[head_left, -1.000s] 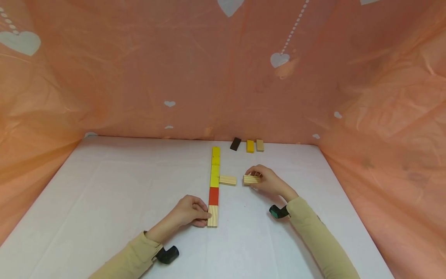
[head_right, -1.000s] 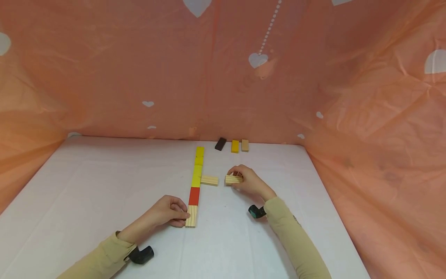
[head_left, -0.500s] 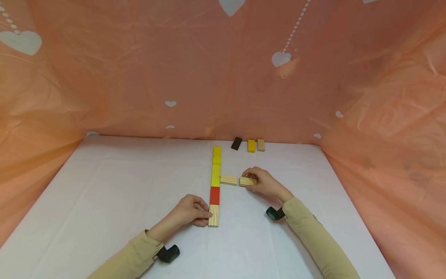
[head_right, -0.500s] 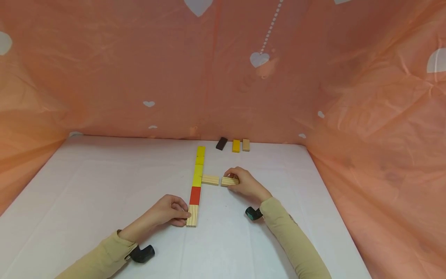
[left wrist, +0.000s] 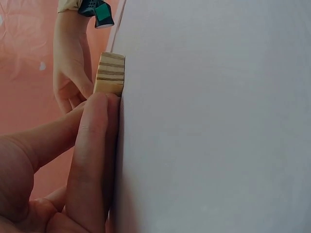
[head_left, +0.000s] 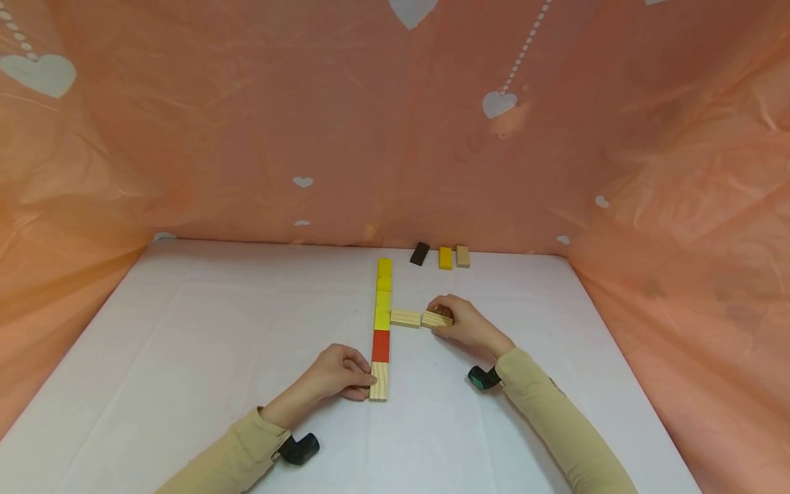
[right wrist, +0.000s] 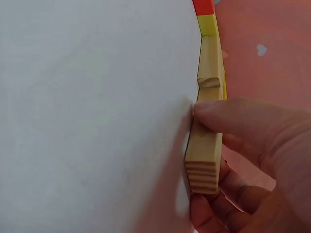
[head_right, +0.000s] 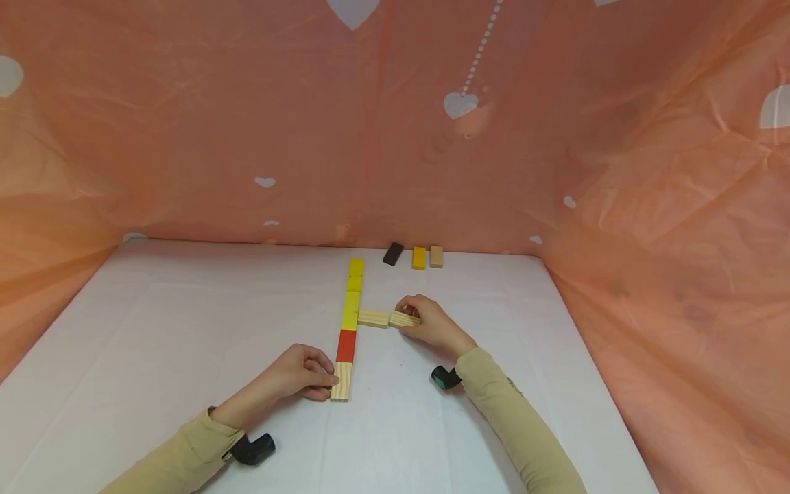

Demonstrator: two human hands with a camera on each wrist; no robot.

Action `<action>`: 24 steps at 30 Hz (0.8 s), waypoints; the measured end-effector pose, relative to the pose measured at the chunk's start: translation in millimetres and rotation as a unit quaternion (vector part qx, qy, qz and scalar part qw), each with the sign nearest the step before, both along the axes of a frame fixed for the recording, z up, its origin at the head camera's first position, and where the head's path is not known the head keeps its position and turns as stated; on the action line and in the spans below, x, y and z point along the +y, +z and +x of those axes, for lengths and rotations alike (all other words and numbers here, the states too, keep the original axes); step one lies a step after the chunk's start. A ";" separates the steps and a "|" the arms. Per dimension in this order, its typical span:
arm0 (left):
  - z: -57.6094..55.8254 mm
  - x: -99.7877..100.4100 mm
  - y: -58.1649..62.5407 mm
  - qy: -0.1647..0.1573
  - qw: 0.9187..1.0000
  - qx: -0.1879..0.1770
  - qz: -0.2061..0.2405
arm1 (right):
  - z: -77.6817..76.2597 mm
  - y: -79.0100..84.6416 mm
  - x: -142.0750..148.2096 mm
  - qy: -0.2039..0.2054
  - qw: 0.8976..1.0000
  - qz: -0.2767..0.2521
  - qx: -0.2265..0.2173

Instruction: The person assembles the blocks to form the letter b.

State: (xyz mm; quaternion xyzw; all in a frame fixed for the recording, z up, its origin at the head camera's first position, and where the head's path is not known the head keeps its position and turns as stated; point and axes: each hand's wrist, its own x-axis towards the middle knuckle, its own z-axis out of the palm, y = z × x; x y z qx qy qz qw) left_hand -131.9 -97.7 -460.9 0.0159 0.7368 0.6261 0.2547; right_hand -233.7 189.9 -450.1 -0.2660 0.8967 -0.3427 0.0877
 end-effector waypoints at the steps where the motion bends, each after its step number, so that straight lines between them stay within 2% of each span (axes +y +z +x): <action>1: 0.1 0.2 -0.2 0.000 1.000 0.000 0.000 | 0.2 0.0 -0.2 -0.001 1.000 0.000 -0.001; 18: 0.4 2.0 0.4 0.008 1.000 -0.003 0.001 | 2.3 2.7 -11.0 -0.038 0.999 0.011 -0.028; 24: 0.8 1.6 1.8 0.009 1.000 -0.011 0.009 | 1.9 4.0 -19.0 -0.036 0.999 0.029 -0.015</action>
